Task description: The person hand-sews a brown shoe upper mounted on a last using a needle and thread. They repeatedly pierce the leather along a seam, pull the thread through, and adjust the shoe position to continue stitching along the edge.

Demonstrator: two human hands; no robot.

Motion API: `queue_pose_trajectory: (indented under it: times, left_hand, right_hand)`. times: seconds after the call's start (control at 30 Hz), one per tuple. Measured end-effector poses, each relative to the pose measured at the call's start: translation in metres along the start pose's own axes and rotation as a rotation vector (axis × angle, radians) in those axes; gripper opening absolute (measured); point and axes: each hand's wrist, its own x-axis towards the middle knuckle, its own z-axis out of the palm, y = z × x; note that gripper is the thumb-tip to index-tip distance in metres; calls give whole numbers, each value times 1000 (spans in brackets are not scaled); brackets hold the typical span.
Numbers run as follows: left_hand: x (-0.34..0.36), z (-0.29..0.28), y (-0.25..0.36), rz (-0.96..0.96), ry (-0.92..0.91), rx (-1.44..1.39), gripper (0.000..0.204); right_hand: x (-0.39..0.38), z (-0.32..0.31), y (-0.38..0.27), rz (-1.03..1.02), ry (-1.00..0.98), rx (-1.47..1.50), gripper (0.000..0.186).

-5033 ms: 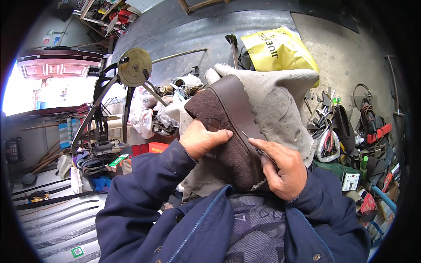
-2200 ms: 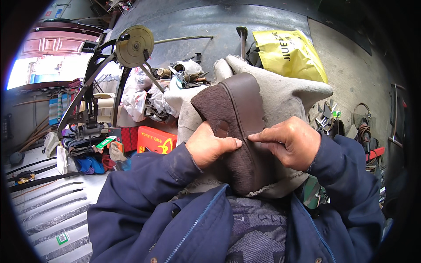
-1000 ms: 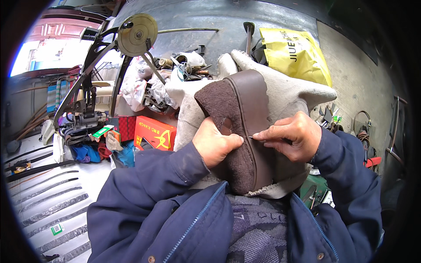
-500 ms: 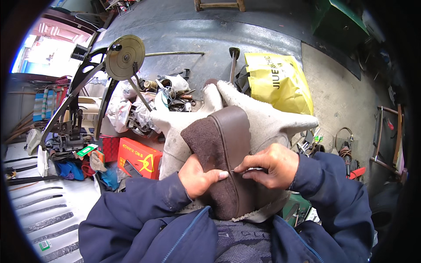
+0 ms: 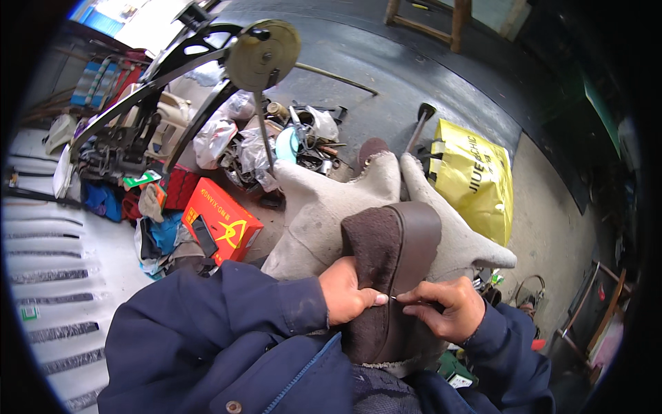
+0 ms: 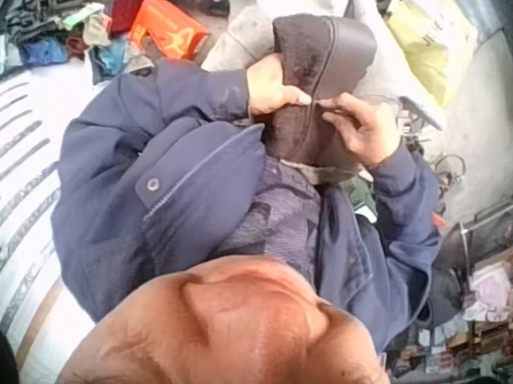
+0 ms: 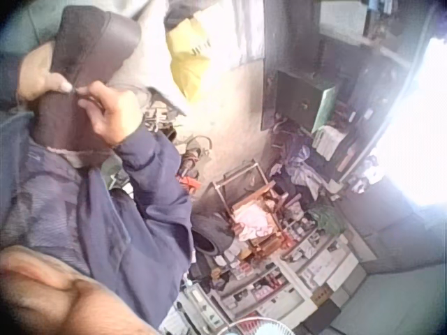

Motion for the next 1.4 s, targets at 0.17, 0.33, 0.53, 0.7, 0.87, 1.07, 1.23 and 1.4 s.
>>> queue_pose_trajectory:
  times: [0.17,0.33,0.53,0.7,0.87,1.07,1.23,1.4]
  left_hand:
    - [8,2,-11,77,-35,32,61]
    - [12,0,-10,85,-88,77,59]
    - [6,-4,-5,133,-78,187,53]
    - [-5,-14,5,174,-72,313,55]
    - [-10,-41,12,276,-50,577,47]
    - [-38,-59,9,810,208,941,17]
    - [-56,-65,17,655,230,703,16]
    - [-51,-63,-2,553,-181,-446,23]
  right_hand:
    - [-3,11,-10,-95,65,-281,15]
    - [2,16,-17,3,61,-172,12]
    - [-6,19,-17,51,64,-177,13]
    - [-13,26,-12,17,130,-110,15]
    - [-17,32,0,53,153,-91,15]
    - [-17,36,7,66,169,23,16]
    - [-20,38,5,46,194,-37,16]
    - [-20,42,3,11,239,-2,15]
